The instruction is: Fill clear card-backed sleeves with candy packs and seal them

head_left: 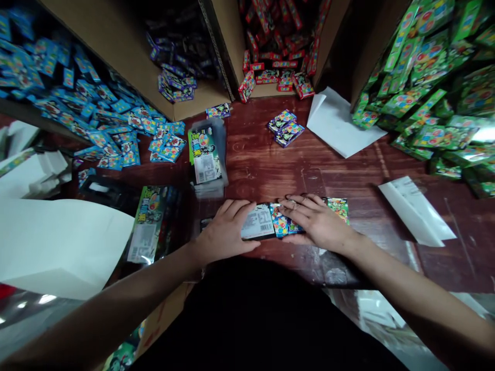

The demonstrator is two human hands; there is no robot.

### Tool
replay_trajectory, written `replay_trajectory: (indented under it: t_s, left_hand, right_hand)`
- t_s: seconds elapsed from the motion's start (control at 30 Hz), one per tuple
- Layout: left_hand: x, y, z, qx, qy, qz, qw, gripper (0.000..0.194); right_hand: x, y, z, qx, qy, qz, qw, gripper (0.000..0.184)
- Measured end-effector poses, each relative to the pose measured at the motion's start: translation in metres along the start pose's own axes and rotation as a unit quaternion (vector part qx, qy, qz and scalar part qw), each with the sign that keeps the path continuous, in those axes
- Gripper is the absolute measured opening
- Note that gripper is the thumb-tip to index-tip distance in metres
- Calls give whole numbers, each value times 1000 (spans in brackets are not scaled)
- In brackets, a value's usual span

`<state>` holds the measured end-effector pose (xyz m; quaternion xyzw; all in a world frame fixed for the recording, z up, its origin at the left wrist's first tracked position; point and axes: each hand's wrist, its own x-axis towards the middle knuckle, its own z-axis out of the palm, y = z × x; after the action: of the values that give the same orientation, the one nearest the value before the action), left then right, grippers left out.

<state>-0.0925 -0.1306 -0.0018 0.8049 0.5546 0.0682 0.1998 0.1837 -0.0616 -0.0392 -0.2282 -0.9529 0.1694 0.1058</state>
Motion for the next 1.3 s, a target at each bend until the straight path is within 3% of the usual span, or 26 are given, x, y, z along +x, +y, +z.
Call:
replay_trajectory:
  t_s: [0.13,0.37,0.53,0.6,0.93,1.13,1.2,1.3]
  left_hand:
    - [7,-3,2,-9,-32,58,998,88]
    - [14,-3,5,-11,-40,69,997,89]
    - [20,4,7,-18,-39,56,998,93]
    - [21,6,8,-20,-31,50,998,92]
    - [24,15,11,-36,-38,58,997,89]
    - [21,15,12,-33,9,8,999,86]
    - [22,13,10,-30,-3,6,1000,88]
    - [27,13,5,-14,-41,6,999,100]
  right_hand:
    - [4,-9,0,39,8,-4,999,70]
    - [-20,3,-30,18,11,65,998,111]
    - [-34,8,-19,26,13,101,994,72]
    - [-34,5,-12,29,26,103,994,64]
    - [-26,2,-11,49,9,2,999,64]
    - [-43,-8,-2,22,114,106,988,61]
    - [-49,-7,-2,19,116,110,987,61]
    - [-51,0,-8,28,69,66,995,61]
